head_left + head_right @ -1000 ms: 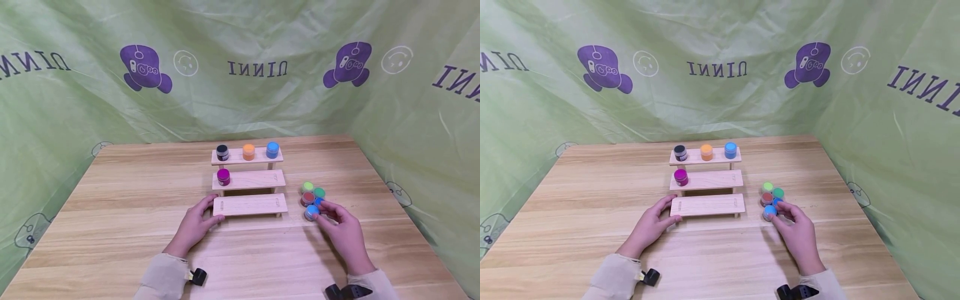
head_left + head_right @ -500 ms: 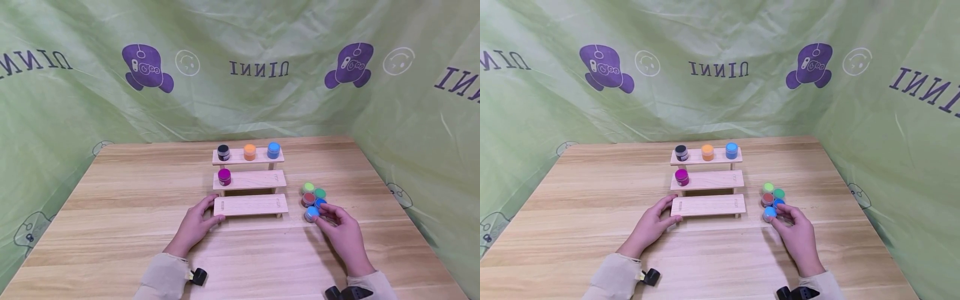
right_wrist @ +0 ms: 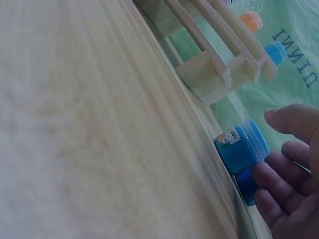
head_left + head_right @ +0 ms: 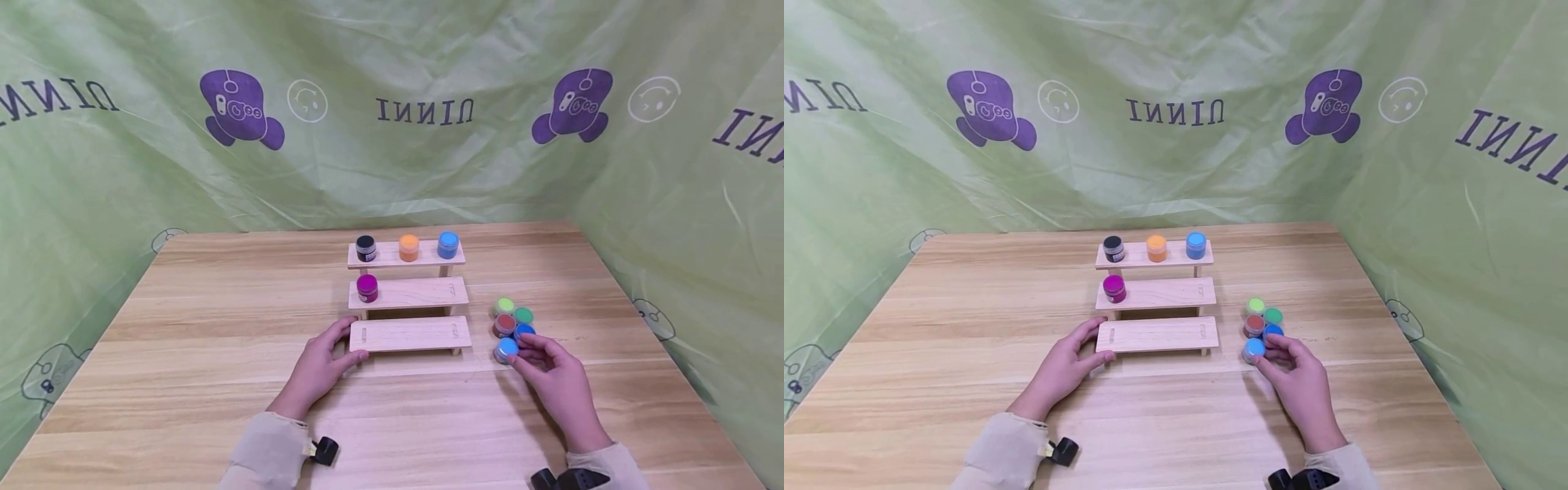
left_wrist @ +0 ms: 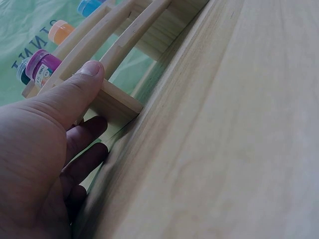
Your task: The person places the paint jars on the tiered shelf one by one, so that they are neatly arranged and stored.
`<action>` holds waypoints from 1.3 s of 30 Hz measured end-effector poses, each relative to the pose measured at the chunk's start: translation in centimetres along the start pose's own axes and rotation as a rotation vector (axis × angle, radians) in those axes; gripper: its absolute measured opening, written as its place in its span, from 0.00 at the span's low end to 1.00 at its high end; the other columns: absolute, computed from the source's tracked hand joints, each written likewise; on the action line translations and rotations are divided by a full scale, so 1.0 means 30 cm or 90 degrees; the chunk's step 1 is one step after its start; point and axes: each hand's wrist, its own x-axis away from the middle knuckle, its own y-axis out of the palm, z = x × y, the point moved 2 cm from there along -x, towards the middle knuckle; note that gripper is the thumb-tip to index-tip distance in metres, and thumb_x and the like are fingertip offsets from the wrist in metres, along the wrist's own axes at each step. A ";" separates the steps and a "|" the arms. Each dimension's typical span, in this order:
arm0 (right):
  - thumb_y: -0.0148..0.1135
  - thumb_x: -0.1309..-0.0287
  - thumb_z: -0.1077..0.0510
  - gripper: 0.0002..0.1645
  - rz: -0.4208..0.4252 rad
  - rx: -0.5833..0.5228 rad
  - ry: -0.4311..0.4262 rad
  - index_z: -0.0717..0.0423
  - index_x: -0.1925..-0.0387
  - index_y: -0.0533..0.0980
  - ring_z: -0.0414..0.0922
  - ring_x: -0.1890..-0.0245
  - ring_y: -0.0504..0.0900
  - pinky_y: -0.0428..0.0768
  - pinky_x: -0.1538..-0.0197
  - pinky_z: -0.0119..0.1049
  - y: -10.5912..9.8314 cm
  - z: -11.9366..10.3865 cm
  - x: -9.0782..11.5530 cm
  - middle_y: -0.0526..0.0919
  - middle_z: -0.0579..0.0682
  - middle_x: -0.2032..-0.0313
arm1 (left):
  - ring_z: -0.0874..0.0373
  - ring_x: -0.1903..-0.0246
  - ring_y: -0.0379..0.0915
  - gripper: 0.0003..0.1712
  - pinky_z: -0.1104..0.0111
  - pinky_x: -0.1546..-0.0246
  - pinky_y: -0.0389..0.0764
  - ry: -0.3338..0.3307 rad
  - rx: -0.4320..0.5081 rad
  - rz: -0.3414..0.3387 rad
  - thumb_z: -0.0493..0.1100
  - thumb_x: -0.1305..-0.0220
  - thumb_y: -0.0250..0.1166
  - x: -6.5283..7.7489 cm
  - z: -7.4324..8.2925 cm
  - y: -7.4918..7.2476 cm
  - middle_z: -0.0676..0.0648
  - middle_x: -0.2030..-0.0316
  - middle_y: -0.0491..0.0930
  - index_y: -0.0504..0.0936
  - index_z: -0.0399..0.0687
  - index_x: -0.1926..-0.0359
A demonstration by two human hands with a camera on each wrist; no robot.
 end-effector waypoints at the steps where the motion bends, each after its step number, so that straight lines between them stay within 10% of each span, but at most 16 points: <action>1: 0.76 0.45 0.60 0.28 -0.004 -0.001 -0.002 0.64 0.44 0.78 0.30 0.60 0.82 0.76 0.56 0.16 0.000 0.001 0.001 0.86 0.61 0.53 | 0.49 0.32 0.67 0.39 0.50 0.29 0.61 0.000 0.000 0.000 0.47 0.43 0.76 0.000 0.000 0.000 0.48 0.41 0.81 0.73 0.51 0.31; 25: 0.76 0.44 0.51 0.31 -0.070 0.035 0.038 0.60 0.42 0.79 0.48 0.52 0.85 0.78 0.57 0.19 0.036 0.012 -0.009 0.86 0.59 0.52 | 0.48 0.33 0.68 0.39 0.50 0.30 0.62 0.015 -0.005 0.007 0.49 0.43 0.76 -0.001 -0.004 0.000 0.47 0.41 0.81 0.73 0.51 0.31; 39: 0.76 0.44 0.53 0.27 -0.051 0.030 0.029 0.60 0.45 0.80 0.39 0.58 0.83 0.79 0.59 0.20 0.043 0.019 -0.005 0.86 0.57 0.55 | 0.48 0.34 0.69 0.39 0.50 0.30 0.62 0.015 0.002 0.006 0.49 0.43 0.76 0.001 -0.001 0.001 0.48 0.42 0.82 0.73 0.51 0.32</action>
